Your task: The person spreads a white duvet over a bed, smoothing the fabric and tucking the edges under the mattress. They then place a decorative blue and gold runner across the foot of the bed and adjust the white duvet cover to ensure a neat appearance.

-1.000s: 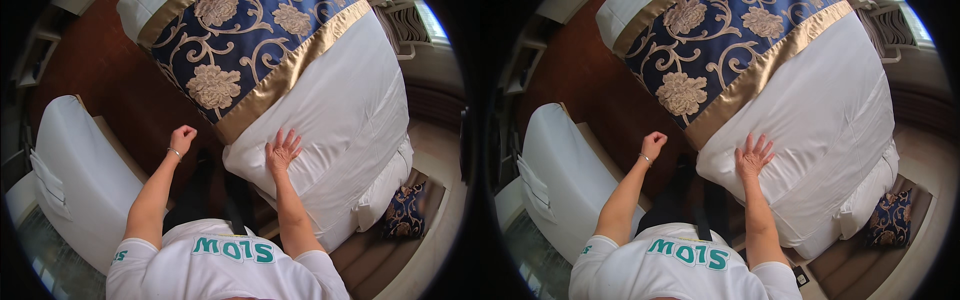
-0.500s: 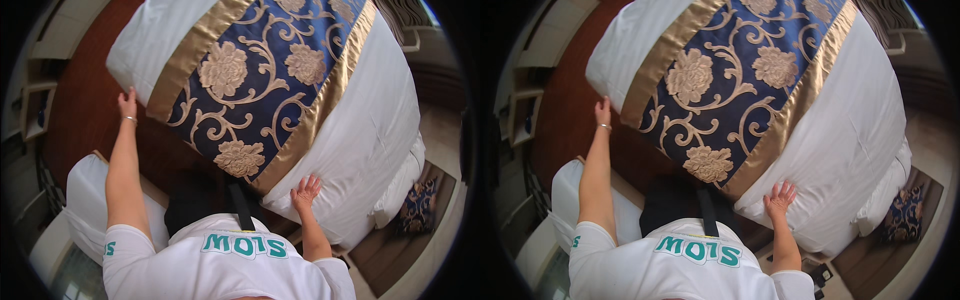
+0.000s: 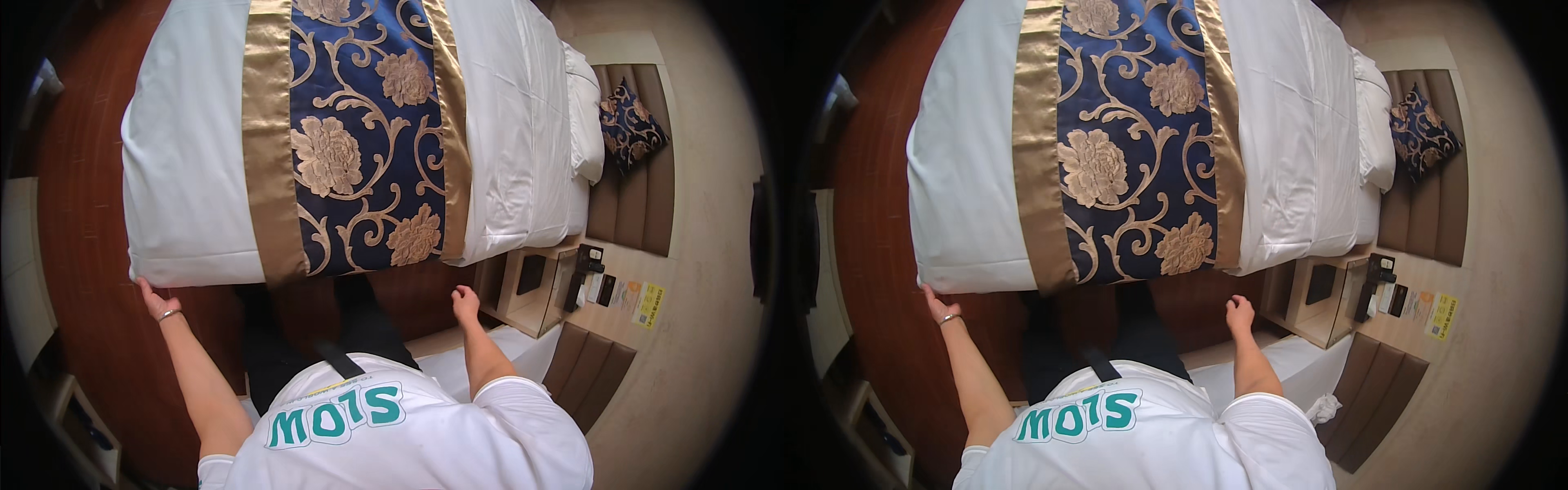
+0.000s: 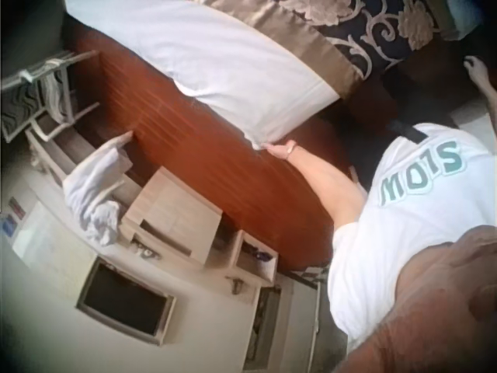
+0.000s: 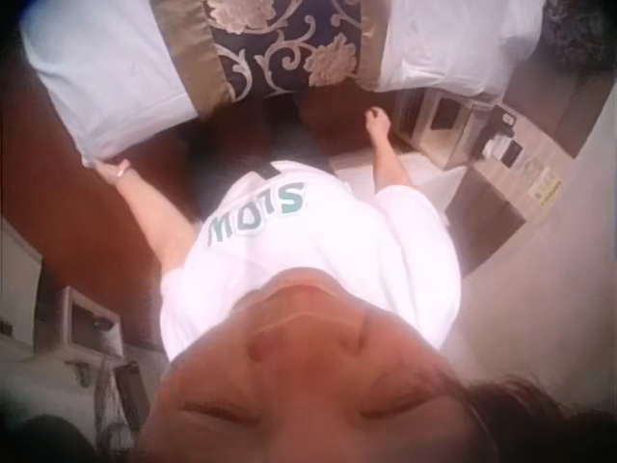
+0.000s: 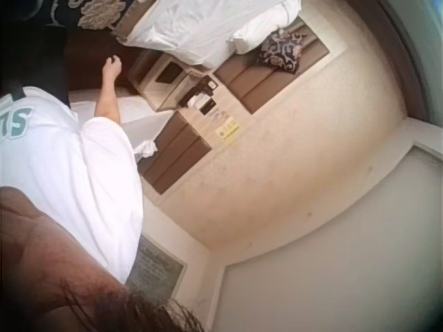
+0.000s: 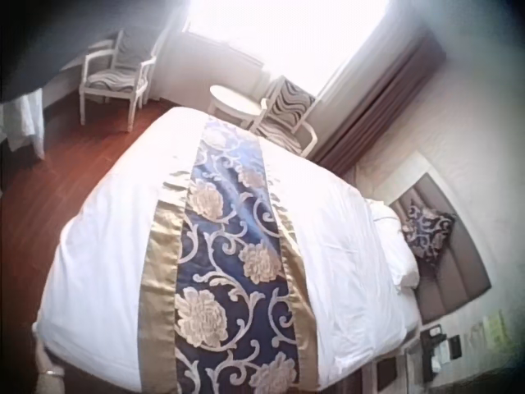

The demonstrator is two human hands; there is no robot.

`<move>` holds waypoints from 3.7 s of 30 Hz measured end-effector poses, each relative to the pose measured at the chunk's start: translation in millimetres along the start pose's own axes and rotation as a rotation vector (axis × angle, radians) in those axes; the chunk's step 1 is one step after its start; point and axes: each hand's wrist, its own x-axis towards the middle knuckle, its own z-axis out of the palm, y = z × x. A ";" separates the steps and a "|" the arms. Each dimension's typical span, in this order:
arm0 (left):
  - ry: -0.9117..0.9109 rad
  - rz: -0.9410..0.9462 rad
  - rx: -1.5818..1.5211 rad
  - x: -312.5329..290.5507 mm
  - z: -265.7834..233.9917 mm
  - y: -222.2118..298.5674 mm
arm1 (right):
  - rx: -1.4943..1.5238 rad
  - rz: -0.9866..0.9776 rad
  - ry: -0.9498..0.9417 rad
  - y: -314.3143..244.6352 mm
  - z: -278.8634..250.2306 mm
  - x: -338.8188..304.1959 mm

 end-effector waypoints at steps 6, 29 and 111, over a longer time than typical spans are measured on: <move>-0.101 -0.381 0.076 125.5 -28.0 44.3 | 0.085 -0.381 -0.397 -89.7 26.2 -107.5; -0.421 -0.105 0.407 -33.9 1.5 170.7 | 0.589 -0.019 -0.806 -257.8 141.6 -259.4; -2.098 1.594 2.173 -483.8 403.5 -439.9 | 1.422 0.849 0.450 227.7 -50.5 397.5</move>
